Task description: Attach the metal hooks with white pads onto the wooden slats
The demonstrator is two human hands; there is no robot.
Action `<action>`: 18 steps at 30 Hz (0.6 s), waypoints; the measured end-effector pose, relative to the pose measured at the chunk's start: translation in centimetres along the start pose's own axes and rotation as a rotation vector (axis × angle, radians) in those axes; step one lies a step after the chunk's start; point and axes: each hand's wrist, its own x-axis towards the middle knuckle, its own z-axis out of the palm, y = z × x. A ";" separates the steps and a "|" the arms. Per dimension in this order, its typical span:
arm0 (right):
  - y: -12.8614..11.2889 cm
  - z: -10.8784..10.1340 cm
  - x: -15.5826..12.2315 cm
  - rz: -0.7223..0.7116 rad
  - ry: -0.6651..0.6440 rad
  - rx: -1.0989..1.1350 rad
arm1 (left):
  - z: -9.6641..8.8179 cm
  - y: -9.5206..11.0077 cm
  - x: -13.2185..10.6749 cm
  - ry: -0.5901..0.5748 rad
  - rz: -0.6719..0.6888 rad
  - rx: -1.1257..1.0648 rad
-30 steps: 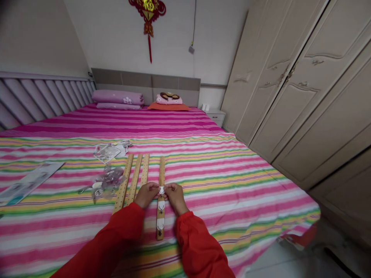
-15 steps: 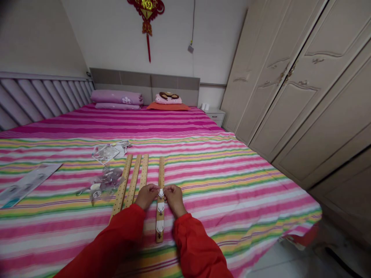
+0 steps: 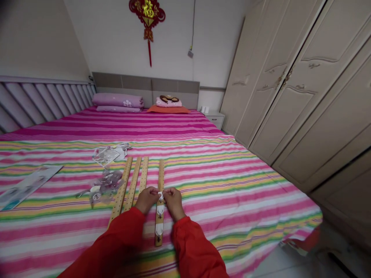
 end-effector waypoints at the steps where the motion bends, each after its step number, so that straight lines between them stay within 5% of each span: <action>1: 0.0 0.0 0.0 0.000 0.000 0.000 | 0.0 0.0 0.0 0.011 0.034 0.055; 18: 1.6 -0.4 1.5 0.008 0.002 -0.102 | -0.3 -0.2 -1.0 -0.063 0.295 0.375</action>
